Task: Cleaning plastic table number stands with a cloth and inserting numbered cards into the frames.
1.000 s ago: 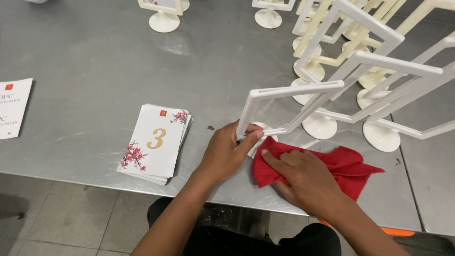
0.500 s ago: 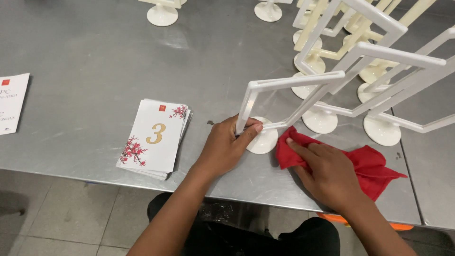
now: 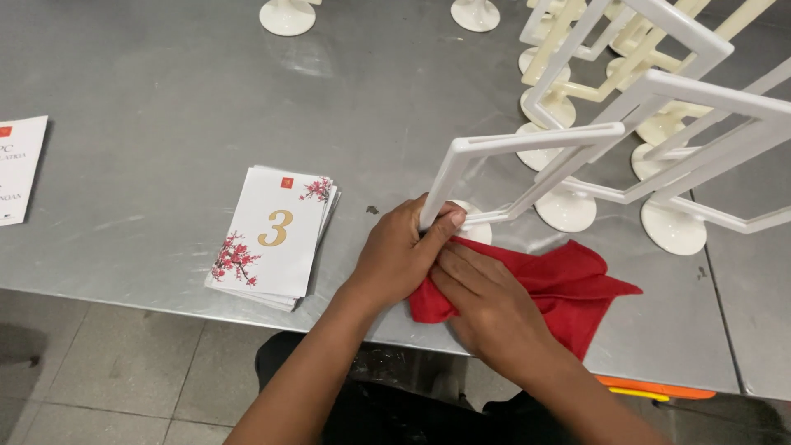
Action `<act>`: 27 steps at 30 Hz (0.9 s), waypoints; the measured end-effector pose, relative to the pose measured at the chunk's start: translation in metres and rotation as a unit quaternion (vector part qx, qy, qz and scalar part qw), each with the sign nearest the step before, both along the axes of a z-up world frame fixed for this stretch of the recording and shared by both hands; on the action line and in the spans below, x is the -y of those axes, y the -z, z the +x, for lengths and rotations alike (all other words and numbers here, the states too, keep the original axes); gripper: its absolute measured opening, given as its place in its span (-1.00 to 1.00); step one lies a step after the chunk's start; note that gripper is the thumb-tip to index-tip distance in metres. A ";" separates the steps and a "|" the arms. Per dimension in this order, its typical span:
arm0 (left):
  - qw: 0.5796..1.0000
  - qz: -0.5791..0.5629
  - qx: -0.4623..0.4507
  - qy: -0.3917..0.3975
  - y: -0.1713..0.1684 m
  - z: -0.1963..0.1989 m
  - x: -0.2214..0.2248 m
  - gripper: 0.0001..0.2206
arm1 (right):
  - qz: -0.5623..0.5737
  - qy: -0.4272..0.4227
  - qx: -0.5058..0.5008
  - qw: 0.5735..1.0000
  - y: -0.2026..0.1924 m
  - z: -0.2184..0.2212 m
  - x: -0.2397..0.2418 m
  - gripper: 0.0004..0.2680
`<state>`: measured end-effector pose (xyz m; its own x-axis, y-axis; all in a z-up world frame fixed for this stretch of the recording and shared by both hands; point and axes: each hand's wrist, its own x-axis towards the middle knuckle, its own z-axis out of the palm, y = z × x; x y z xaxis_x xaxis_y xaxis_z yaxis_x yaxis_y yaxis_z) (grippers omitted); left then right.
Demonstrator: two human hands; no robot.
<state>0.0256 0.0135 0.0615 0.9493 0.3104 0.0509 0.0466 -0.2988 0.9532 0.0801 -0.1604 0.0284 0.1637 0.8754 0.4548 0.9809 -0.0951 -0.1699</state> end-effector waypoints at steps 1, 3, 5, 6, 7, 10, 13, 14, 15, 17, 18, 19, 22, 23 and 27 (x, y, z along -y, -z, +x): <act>1.000 0.004 -0.014 0.004 -0.003 0.001 0.000 -0.63 | 0.002 0.002 0.006 1.000 -0.004 -0.003 -0.009 -0.58; 1.000 0.001 -0.007 0.009 -0.002 0.000 -0.001 -0.64 | 0.011 0.015 0.004 1.000 -0.007 -0.004 -0.017 -0.63; 1.000 0.000 0.001 0.013 -0.001 0.000 -0.002 -0.65 | 0.022 0.027 0.003 0.999 -0.004 -0.001 -0.012 -0.68; 1.000 0.015 0.009 0.013 0.002 0.001 -0.003 -0.68 | 0.000 0.021 0.000 1.000 0.001 0.003 -0.004 -0.63; 0.999 0.028 0.017 0.011 0.005 0.000 -0.002 -0.70 | -0.024 0.013 -0.003 1.000 0.006 0.005 0.006 -0.58; 0.998 0.042 0.046 0.017 0.011 0.002 -0.003 -0.67 | -0.038 0.043 -0.046 0.997 -0.003 0.017 0.044 -0.60; 0.999 0.025 0.013 0.014 0.002 0.002 -0.001 -0.64 | -0.050 0.040 -0.037 0.997 -0.001 0.031 0.060 -0.60; 0.999 0.026 0.014 0.018 0.003 0.003 0.000 -0.64 | -0.049 0.044 -0.036 0.997 0.000 0.028 0.056 -0.60; 1.000 0.021 0.005 0.006 0.003 0.003 0.001 -0.61 | -0.042 0.031 -0.030 0.998 0.001 0.026 0.052 -0.61; 1.000 0.017 -0.004 -0.005 0.004 0.003 0.002 -0.58 | -0.034 0.018 -0.023 0.999 -0.001 0.020 0.039 -0.63; 1.000 0.009 0.002 -0.010 0.005 0.003 0.002 -0.58 | -0.030 0.021 -0.006 0.999 -0.003 0.016 0.030 -0.65; 1.000 0.000 0.006 -0.017 0.007 0.002 0.002 -0.59 | -0.027 0.024 0.010 0.999 -0.005 0.011 0.023 -0.66; 0.998 -0.047 0.018 -0.031 0.011 0.004 0.003 -0.73 | -0.009 0.004 0.025 1.000 -0.006 0.007 0.015 -0.64; 0.998 -0.045 0.020 -0.027 0.007 0.004 0.004 -0.73 | -0.007 0.009 0.027 1.000 -0.006 0.006 0.014 -0.64; 0.997 -0.046 -0.048 -0.040 0.001 0.003 0.003 -0.70 | -0.026 -0.014 -0.041 0.999 -0.010 0.004 0.017 -0.62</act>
